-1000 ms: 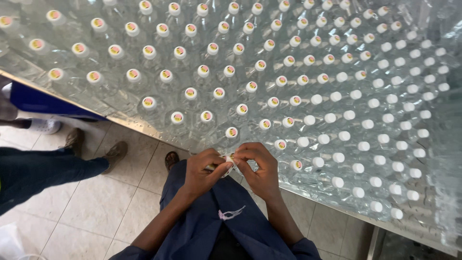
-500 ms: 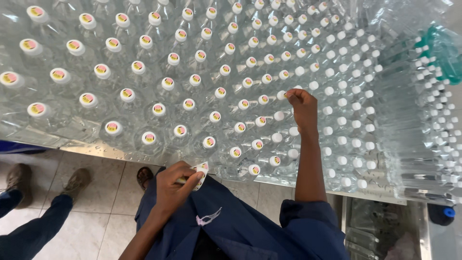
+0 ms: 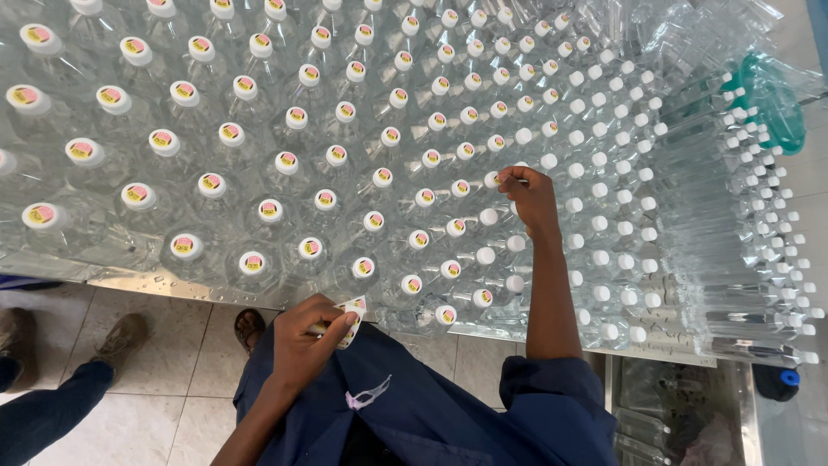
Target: The person stands at a table and applies small circular stickers to the white caps of numerous clear plastic bottles arranged in rows. They peel each sticker from a backing sheet and press it onto a bottle cap, working systematically across the table.
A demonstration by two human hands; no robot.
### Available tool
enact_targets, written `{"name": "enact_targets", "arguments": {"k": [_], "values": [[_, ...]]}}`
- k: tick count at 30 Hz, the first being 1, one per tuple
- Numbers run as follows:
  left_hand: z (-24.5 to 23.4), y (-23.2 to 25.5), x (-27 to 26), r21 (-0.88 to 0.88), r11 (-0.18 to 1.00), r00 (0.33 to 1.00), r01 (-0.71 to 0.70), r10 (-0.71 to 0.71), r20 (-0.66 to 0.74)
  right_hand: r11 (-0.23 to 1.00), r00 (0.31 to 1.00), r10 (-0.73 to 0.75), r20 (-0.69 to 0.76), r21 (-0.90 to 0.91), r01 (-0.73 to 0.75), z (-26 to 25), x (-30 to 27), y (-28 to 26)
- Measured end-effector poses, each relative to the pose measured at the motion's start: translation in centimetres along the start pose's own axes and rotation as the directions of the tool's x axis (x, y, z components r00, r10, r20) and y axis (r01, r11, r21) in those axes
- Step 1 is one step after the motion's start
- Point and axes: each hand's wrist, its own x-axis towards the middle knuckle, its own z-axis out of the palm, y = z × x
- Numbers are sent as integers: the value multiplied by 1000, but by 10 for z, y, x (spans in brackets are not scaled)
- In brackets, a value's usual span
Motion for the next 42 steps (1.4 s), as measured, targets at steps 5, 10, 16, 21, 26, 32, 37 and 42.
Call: {"name": "enact_targets", "arguments": {"k": [5,10,16,21,26,32,37,42], "values": [[1,-1,1,14,1000,1000,14,-13,-6,1000,1000,10,0,-25,-10,1,5,0],[2,-2,2,17,999,999,36,-36,-16,997,999,29,-27,-72,-31,3,3,-6],[2,-4,0,9,1000,999,16,-16,-36,979,991,-127,31,-158,131,-3,13,5],[2,-1,-3,12,1000,999,17,-16,-47,958,989,-96,116,-260,124,-5,28,9],[13,0,-12,-94,990,991,103,-111,-80,973,962,-230,146,3,232,-6,53,57],[37,-4,-31,-131,991,981,-38,12,-195,724,767,-622,160,-257,641,-26,32,95],[61,9,-43,-53,990,962,-131,114,-248,735,789,-593,164,-291,613,5,-147,13],[91,18,-63,-22,981,963,-191,183,-200,848,720,-500,480,104,519,59,-247,-14]]}}
